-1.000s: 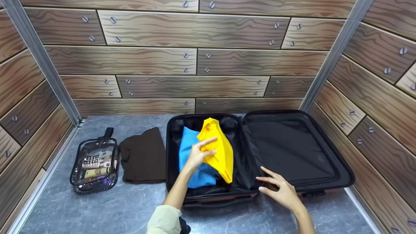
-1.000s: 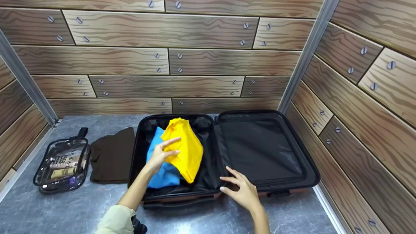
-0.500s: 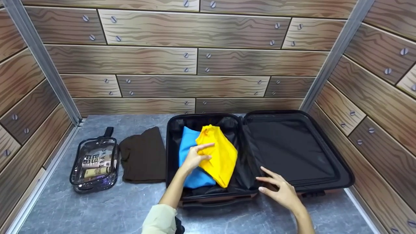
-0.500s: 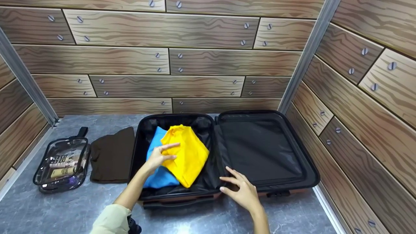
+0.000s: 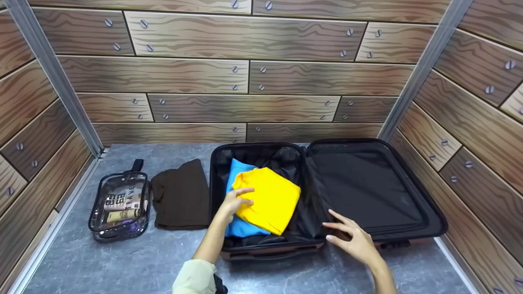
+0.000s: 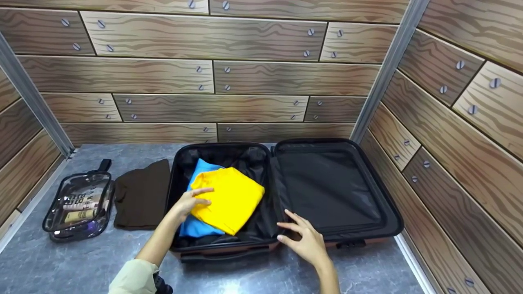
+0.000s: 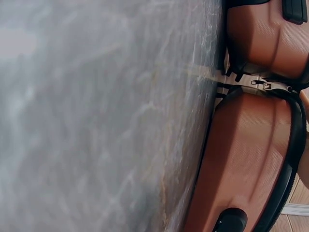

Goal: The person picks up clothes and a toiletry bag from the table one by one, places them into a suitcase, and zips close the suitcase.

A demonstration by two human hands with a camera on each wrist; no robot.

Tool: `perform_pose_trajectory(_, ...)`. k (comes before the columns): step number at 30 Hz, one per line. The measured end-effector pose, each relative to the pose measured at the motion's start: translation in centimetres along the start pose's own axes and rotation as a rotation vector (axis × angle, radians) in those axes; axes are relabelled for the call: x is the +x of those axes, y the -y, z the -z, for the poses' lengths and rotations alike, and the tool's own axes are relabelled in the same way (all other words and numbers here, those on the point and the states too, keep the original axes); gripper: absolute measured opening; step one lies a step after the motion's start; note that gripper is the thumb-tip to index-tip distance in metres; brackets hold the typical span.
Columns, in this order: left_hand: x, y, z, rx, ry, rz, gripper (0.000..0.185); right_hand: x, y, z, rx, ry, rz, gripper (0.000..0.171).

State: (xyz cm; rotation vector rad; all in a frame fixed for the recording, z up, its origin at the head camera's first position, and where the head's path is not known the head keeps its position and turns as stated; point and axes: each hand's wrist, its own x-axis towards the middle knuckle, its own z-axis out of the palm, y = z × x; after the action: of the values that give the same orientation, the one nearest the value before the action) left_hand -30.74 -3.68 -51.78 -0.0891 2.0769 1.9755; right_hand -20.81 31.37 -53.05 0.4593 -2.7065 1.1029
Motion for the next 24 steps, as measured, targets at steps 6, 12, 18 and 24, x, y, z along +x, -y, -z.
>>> perform_pose_trajectory(6, -0.28, 0.34, 0.07, 0.01, -0.061, 0.063, 0.04, 0.03, -0.09, -0.18, -0.008, -0.002, 0.017, 0.033)
perform_pose_trajectory(12, -0.45, 0.56, 0.01, 0.035, -0.099, 0.084, 0.037, 0.02, -0.07, -0.13, -0.014, 0.001, 0.025, 0.033)
perform_pose_trajectory(18, -0.59, 0.42, -0.14, 0.049, -0.113, 0.077, 0.036, 0.0, 0.09, -0.03, -0.013, 0.001, 0.007, 0.033)
perform_pose_trajectory(24, -0.77, 0.34, -0.42, 0.161, -0.166, 0.032, 0.033, -0.01, 0.07, -0.06, -0.018, -0.006, -0.001, 0.033)
